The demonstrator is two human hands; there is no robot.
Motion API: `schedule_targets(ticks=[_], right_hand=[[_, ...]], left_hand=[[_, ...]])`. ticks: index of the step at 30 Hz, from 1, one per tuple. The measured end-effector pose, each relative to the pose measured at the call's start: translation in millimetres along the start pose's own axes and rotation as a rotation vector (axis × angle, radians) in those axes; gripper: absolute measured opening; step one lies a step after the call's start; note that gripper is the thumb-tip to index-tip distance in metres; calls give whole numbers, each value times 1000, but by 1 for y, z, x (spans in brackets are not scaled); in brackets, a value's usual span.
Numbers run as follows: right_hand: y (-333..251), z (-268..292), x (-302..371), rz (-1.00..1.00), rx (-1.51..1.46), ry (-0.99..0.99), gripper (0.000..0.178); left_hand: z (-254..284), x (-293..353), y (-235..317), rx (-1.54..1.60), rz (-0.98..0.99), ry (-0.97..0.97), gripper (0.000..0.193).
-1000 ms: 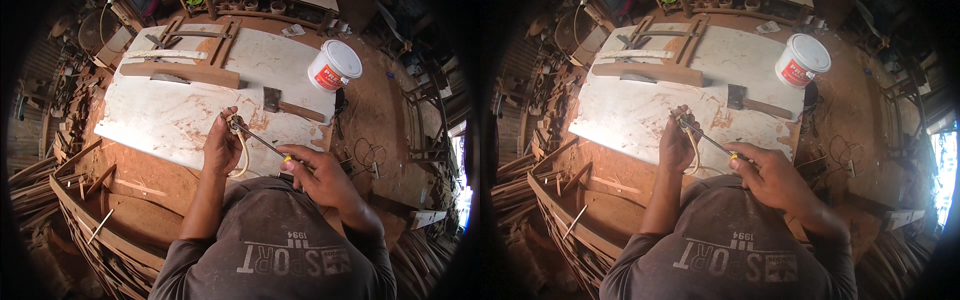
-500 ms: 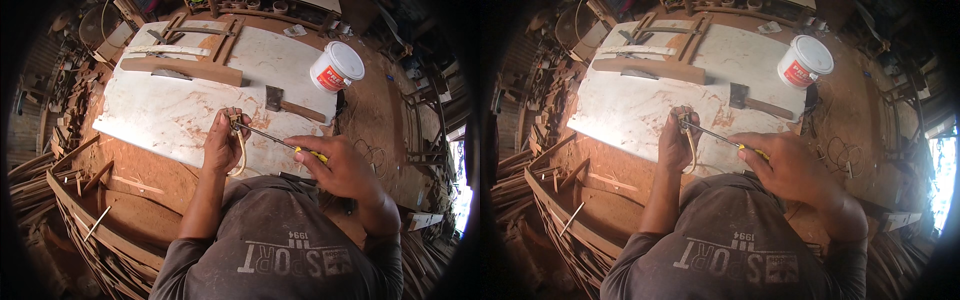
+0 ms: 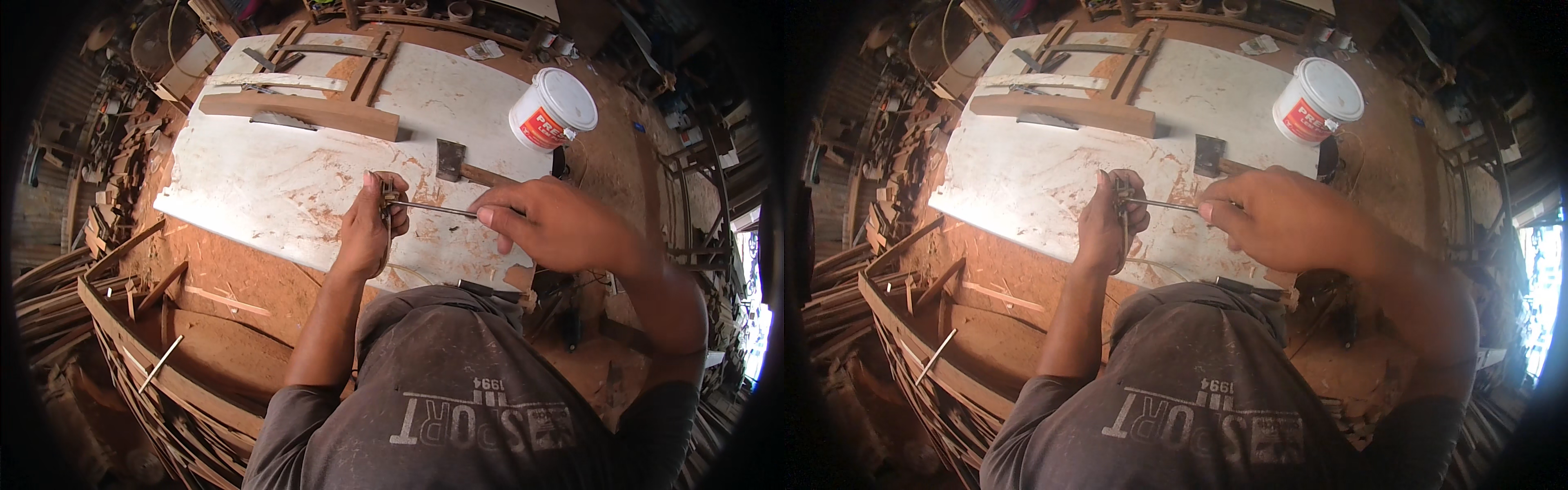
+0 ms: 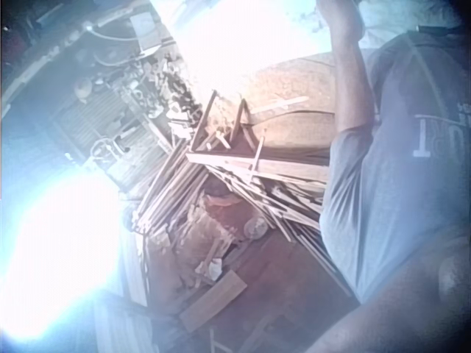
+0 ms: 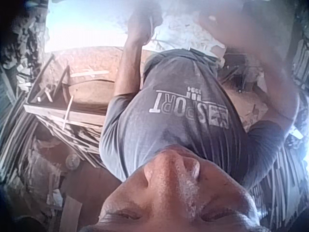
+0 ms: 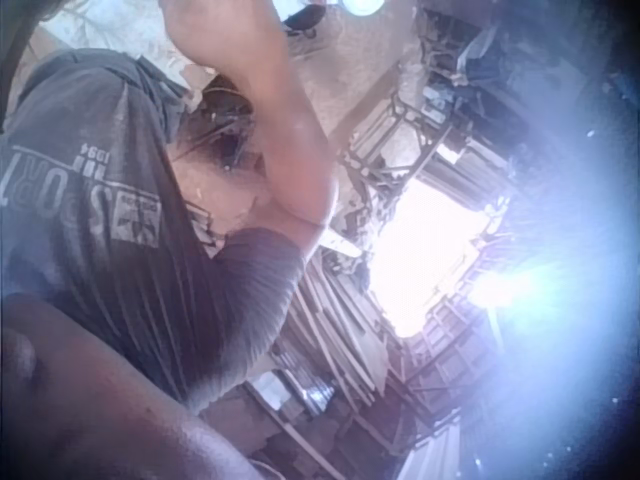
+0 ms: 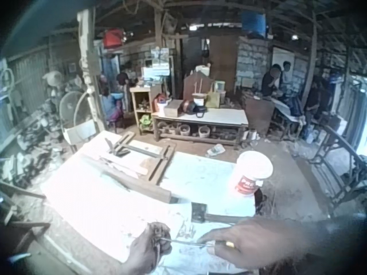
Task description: The person sits on the floor and handles a power cord and extension socket, then moves to a workbench to disassemble an electrical plug with a screwdriver. They strip the wire ends with pliers and prepare the wires for connection.
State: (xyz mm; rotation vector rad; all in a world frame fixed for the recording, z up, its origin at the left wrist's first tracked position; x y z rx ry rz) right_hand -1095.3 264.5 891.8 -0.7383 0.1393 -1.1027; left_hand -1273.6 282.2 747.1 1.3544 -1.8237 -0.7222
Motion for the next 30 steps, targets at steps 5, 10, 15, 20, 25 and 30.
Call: schedule_targets(ticks=[5, 10, 15, 20, 25, 30], right_hand=[[23, -30, -6, -309, -306, -271, 28], [-31, -25, 5, 446, 672, 290, 29], [-15, -15, -19, 39, 613, 59, 22], [-29, 0, -13, 538, 501, 416, 24], [-18, -1, -30, 28, 612, 160, 24], [-22, 3, -20, 281, 520, 319, 33]], left_hand=[[10, -3, -4, -128, -81, 30, 48], [24, -7, -17, -109, 14, 134, 46], [28, -12, -23, -37, 27, 180, 45], [31, -19, -18, -12, 6, 181, 47], [29, -18, -20, 46, 5, 179, 47], [28, -22, -19, 76, 4, 165, 46]])
Point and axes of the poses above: each hand's wrist, its own x-axis away from the middle knuckle, its own z-axis out of the back of the hand, y = z × x, the point moved 8 cm from there along -x, towards the middle knuckle, and after that the axes turned 5 degrees about y, right-handed, at the moved point
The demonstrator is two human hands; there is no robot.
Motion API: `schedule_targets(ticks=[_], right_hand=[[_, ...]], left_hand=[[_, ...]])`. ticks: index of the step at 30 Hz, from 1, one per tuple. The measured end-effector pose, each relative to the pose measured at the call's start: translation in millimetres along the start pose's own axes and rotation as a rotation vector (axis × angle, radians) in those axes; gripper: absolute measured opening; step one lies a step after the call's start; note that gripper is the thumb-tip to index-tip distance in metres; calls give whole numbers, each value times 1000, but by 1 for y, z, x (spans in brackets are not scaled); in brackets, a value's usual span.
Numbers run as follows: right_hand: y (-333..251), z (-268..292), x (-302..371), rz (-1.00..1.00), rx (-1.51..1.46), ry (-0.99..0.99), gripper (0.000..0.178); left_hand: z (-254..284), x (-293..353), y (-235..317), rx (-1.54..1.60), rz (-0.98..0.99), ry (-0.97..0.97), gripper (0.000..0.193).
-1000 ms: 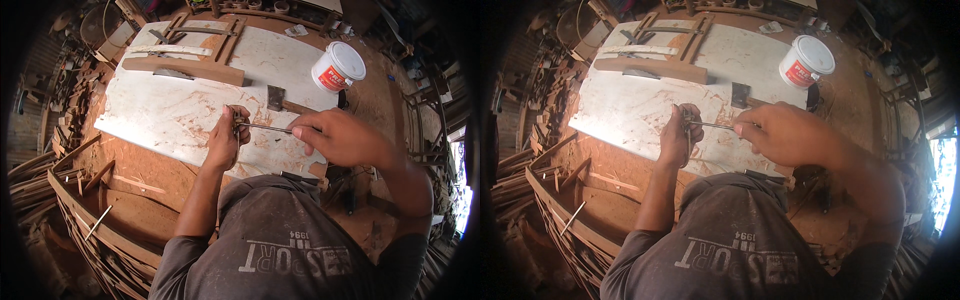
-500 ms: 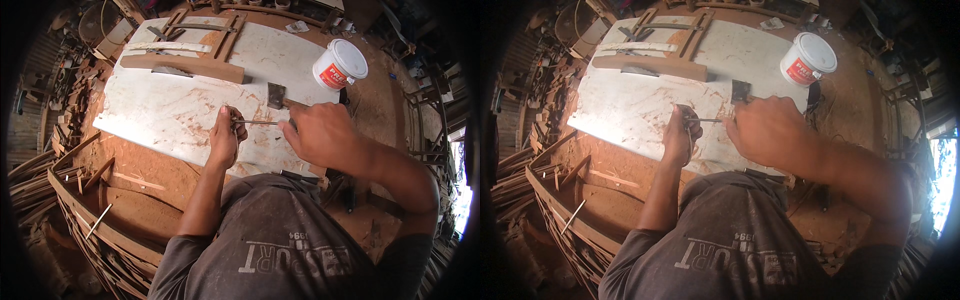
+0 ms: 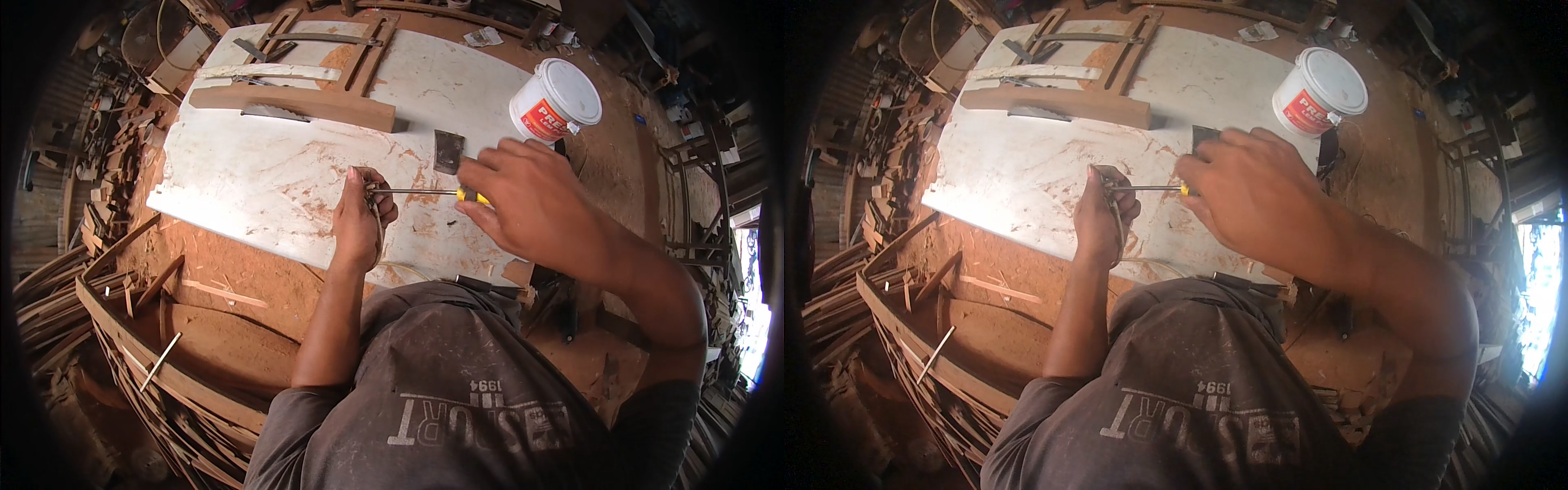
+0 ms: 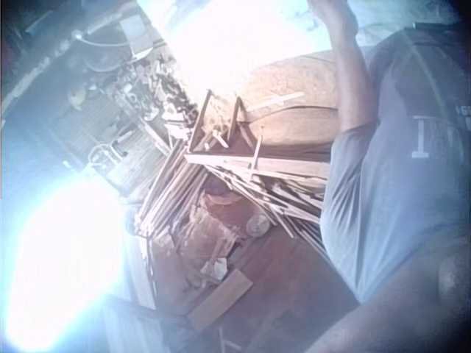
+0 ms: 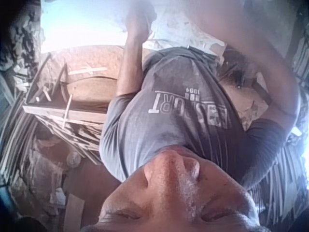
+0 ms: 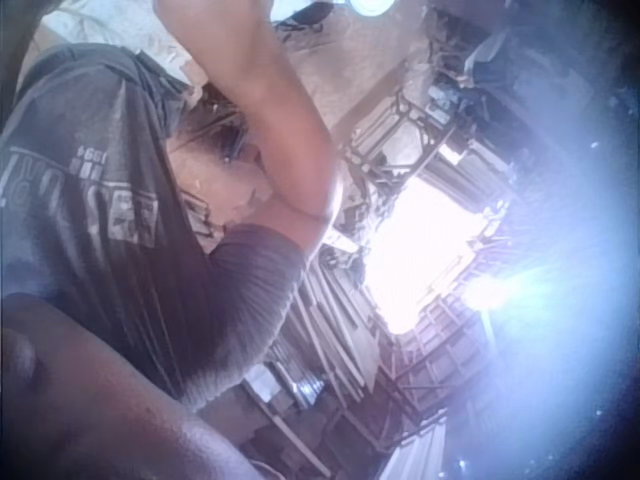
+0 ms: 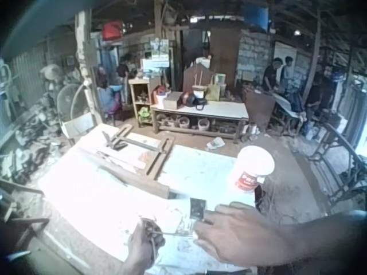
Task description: The person sits on the floor and handles a power cord and extension socket, then moves to a workbench to disassemble an electrical plug with a screwdriver. They strip the wire ends with pliers and prepare the wires for connection.
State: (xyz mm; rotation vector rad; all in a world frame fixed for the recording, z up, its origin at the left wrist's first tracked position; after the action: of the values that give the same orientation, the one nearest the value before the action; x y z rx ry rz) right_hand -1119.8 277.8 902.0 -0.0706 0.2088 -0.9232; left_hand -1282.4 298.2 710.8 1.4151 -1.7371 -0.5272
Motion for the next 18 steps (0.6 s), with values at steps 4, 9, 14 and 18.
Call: schedule_targets(ticks=[4, 9, 14, 18], right_hand=[[3, -6, -1, -94, 81, -103, 35], [-2, -3, 1, 37, 36, -38, 30], [2, -2, 3, -113, 50, -90, 31], [-2, 1, 2, -6, 19, -45, 33]], left_hand=[[2, 0, -1, 49, -3, -8, 46], [0, 0, 0, 110, 18, 48, 41], [-1, 3, 1, 129, 25, 33, 41], [-2, -1, -2, 122, 23, -1, 43]])
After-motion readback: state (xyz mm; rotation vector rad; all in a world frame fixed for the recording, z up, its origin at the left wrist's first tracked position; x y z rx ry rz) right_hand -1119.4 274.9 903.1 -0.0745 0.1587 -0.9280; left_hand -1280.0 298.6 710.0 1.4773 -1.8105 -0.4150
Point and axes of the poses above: each hand's wrist, its own x-axis away from the middle knuckle, its own z-axis out of the back of the hand, y = z × x, the point moved 8 cm from there along -x, towards the middle knuckle, and after that the axes turned 5 degrees about y, right-handed, at the moved point
